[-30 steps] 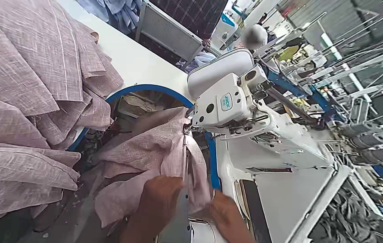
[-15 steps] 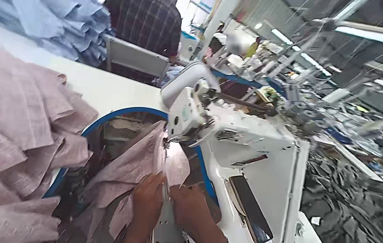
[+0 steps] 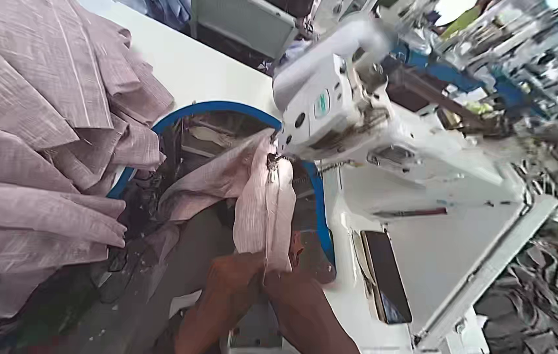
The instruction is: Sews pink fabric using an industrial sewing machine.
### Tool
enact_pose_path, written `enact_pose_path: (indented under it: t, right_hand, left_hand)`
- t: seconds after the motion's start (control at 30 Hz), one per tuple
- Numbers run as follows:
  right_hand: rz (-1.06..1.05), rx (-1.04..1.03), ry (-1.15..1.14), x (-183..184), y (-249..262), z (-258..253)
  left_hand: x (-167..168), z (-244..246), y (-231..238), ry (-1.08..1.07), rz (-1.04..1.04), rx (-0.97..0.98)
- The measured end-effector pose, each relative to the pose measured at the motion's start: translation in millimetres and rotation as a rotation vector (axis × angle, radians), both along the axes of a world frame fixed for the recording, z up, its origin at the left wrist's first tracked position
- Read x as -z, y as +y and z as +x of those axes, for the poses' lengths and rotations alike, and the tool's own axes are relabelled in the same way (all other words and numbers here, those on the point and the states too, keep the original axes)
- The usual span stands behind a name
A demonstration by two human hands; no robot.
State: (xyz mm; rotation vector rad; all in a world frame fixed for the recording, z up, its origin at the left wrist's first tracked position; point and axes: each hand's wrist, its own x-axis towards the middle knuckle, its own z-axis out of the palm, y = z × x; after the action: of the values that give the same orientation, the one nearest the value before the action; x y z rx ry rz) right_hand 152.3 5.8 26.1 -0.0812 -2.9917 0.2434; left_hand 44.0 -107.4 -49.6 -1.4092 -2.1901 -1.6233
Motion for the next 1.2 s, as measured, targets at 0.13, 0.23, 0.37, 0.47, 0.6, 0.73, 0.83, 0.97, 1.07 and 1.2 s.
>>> enact_pose_path:
  t: [0.13,0.23,0.37,0.47,0.6,0.73,0.83,0.97,1.07,1.2]
  right_hand:
    - [0.036,0.081,-0.177,-30.0,11.8,-16.1]
    - [0.028,0.012,-0.161,-31.6,18.3,-34.5]
    - [-0.039,0.06,-0.46,-32.9,19.9,-39.3]
    - [-0.099,-0.009,-0.486,-46.4,29.8,-39.6]
    - [-0.159,-0.082,-0.341,-41.2,31.8,-41.8]
    - [-0.105,0.038,-0.181,-33.6,22.3,-37.7]
    - [0.044,0.174,0.08,-29.6,6.3,-44.5]
    - [0.032,0.239,0.236,-13.6,-2.8,-43.4]
    - [0.094,0.23,0.328,-5.9,-0.9,-44.3]
    - [0.219,0.167,0.484,16.8,8.7,-49.0]
  left_hand:
    - [7.6,-17.6,18.9,-0.076,0.047,-0.016]
    - [3.5,-29.5,24.8,-0.034,0.039,0.004]
    - [0.8,-35.8,14.3,0.021,-0.001,0.022]
    - [-0.7,-39.3,10.5,0.025,-0.013,0.036]
    - [-4.7,-41.9,12.3,0.011,-0.005,0.048]
    - [-6.7,-39.1,13.7,-0.026,-0.001,0.024]
    - [-9.1,-37.7,19.0,-0.074,0.009,-0.025]
    - [-7.2,-38.4,29.5,-0.12,0.035,-0.057]
    - [-1.5,-32.0,38.4,-0.151,0.095,-0.078]
    - [1.6,-27.8,42.7,-0.226,0.133,-0.102]
